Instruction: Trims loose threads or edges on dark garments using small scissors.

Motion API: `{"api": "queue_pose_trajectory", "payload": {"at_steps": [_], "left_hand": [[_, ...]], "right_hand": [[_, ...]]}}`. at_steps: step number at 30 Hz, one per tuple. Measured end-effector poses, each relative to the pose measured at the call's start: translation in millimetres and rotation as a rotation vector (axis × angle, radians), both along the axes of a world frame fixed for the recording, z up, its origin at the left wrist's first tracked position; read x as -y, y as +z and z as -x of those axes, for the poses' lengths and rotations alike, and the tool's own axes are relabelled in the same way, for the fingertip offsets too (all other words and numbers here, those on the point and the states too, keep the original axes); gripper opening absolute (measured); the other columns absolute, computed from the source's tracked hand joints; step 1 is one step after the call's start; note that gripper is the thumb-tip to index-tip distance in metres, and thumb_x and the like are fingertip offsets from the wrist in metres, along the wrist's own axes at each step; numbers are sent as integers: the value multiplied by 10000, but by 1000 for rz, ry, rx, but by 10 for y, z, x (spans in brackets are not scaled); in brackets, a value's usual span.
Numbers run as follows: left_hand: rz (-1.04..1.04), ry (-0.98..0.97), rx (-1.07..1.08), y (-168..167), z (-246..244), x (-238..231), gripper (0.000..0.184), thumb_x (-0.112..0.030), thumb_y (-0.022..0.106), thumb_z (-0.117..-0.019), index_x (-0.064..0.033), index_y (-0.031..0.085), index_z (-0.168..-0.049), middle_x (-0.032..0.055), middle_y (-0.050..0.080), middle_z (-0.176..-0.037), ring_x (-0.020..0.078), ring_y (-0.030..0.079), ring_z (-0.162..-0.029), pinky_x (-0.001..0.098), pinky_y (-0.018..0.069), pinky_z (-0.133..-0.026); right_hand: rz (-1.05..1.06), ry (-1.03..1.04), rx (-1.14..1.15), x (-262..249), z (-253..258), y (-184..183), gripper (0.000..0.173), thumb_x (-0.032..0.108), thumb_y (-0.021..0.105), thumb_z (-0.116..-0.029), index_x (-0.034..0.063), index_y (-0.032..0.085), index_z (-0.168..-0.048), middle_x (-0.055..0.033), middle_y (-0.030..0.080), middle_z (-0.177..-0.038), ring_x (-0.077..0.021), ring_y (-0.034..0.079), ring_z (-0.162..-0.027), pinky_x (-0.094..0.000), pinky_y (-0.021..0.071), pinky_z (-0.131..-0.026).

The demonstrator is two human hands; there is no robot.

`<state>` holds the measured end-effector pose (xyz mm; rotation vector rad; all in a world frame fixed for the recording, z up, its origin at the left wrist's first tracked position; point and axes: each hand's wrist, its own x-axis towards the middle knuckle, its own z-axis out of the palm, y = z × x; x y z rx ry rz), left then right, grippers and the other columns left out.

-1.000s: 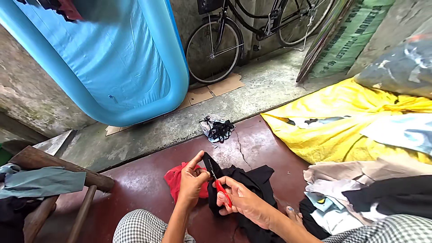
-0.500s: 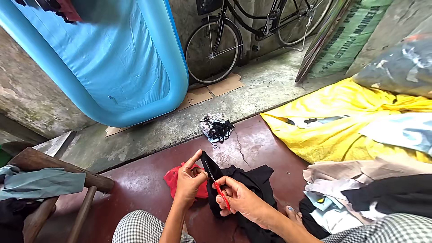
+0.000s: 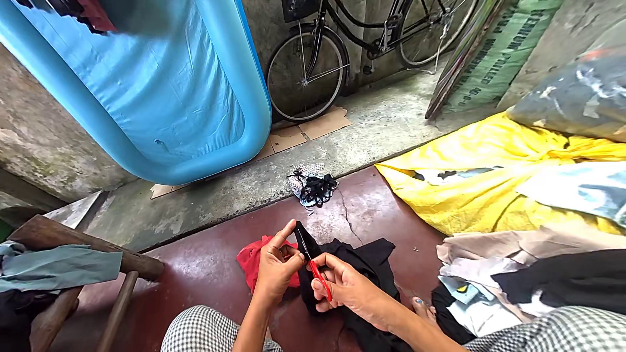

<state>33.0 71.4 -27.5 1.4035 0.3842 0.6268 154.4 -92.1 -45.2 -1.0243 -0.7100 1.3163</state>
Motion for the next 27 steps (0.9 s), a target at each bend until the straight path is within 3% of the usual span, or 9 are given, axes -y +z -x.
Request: {"api": "queue_pose_trajectory", "payload": {"at_steps": [7,17,24,27], "left_hand": [[-31,-11,-16,-21,-3,44,710,116,691,-825,-137,568,-1477,115,605,-1409,186,675,-758,352,601,-732],[-27,39,-44,-72,-40,115,710,129,678,-826,-117,557,-1482,110,618,-1403,158,675,-731,324,595,-713],[-31,25,-58,-86,-51,140,683,130,658,-841,-73,541,-1483,116,624,-1393,161,682,-780,327,594,-757],[-21,20,-55,-99,-61,141,691,130,656,-843,-79,533,-1491,113,619,-1399,154,677,-779,324,589,-757]], "right_hand": [[14,-45,5,2,-9,-17,439,261,767,-911,85,558,-1256,-97,684,-913,-235,712,-812,-443,630,-746],[61,-104,1,-7,15,-24,448,217,763,-905,71,513,-1248,-95,668,-823,-244,711,-726,-463,639,-702],[50,-93,-17,-8,-33,-46,465,284,765,-909,76,518,-1244,-94,678,-873,-243,718,-782,-464,635,-748],[58,-109,-44,-22,-42,-56,418,234,757,-915,72,524,-1222,-97,669,-854,-243,713,-764,-472,635,-744]]}}
